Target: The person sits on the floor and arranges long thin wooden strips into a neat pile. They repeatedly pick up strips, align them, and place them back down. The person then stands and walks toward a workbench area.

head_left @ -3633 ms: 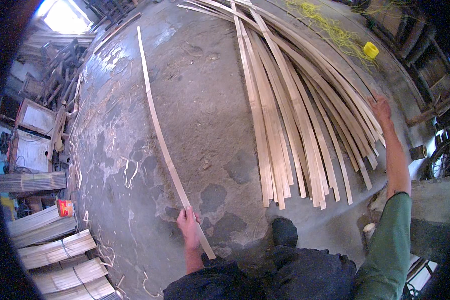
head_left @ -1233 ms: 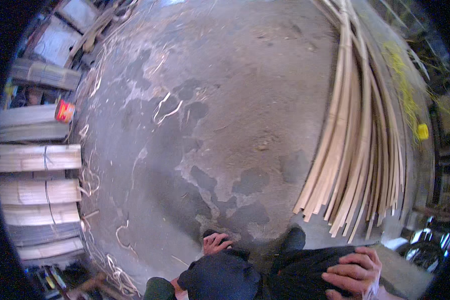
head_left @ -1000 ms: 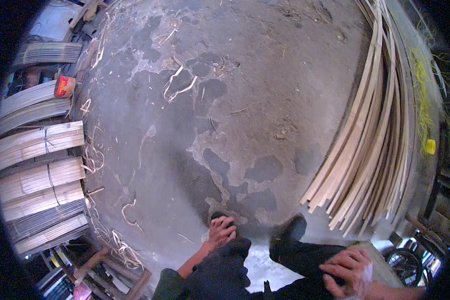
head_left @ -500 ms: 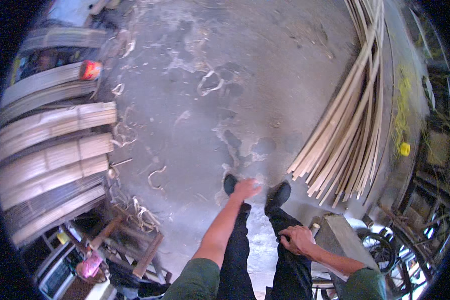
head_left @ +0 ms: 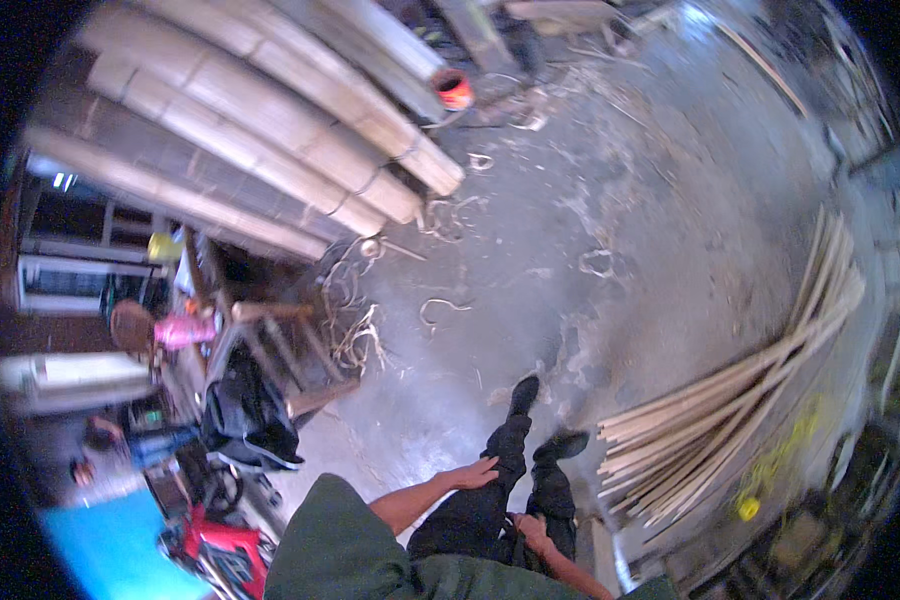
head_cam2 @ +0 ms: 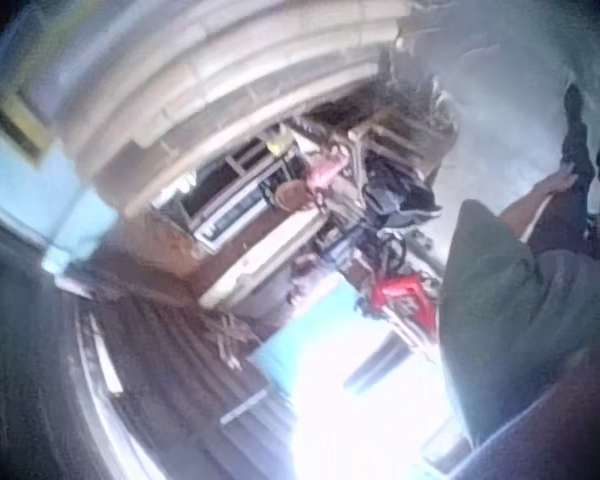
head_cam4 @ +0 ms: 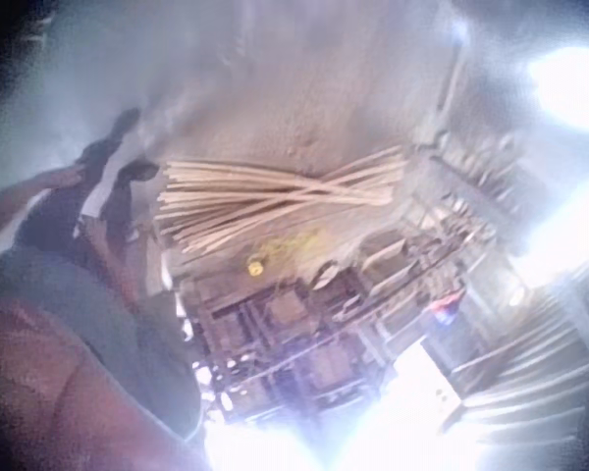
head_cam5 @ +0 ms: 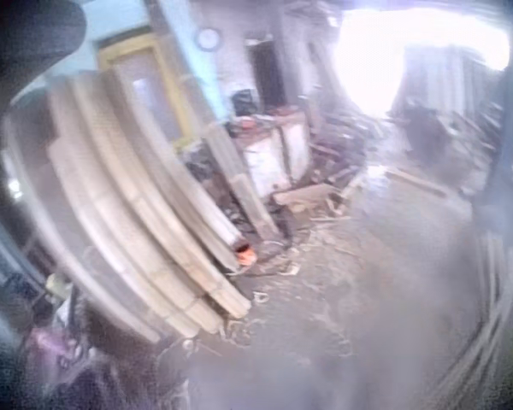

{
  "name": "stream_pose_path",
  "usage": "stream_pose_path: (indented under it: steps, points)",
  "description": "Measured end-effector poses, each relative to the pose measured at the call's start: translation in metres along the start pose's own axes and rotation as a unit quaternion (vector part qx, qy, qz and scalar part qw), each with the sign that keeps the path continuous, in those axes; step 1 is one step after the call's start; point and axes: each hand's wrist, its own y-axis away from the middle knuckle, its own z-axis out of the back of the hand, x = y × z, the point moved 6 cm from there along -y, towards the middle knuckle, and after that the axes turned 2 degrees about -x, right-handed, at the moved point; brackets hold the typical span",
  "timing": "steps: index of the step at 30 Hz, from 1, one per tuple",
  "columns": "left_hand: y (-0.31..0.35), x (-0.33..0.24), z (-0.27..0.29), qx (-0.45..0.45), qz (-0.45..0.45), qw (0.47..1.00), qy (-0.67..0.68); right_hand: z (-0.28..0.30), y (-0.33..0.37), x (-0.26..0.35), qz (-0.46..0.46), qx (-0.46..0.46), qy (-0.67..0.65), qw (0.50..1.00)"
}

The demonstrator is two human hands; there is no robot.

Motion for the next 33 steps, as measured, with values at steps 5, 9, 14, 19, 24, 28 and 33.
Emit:
stream_pose_path:
  steps: [5,9,14,19,24,28,33]
  points:
    - [0.091,0.013,0.044,0.171,0.228,0.948,0.139,0.067,0.002,-0.014,0.010,-0.210,-0.105,0.972]
    - [0.138,0.097,0.022,0.004,0.310,0.937,0.162,0.121,-0.017,-0.011,-0.096,-0.230,0.083,0.965]
    - [0.186,0.039,-0.029,-0.067,0.422,0.804,0.413,0.168,-0.018,0.009,-0.163,-0.218,0.114,0.955]
    - [0.238,0.085,-0.083,-0.097,0.357,0.848,0.380,0.159,-0.015,-0.007,-0.056,-0.215,0.150,0.964]
    - [0.268,0.112,-0.115,-0.153,0.299,0.891,0.306,0.156,0.004,-0.036,-0.024,-0.234,-0.004,0.972]
    - [0.297,0.129,-0.212,-0.164,0.278,0.900,0.293,0.146,0.064,-0.011,-0.124,-0.232,-0.053,0.963]
    - [0.309,0.115,-0.244,-0.144,0.208,0.945,0.205,0.140,0.177,-0.136,-0.174,-0.270,0.023,0.947]
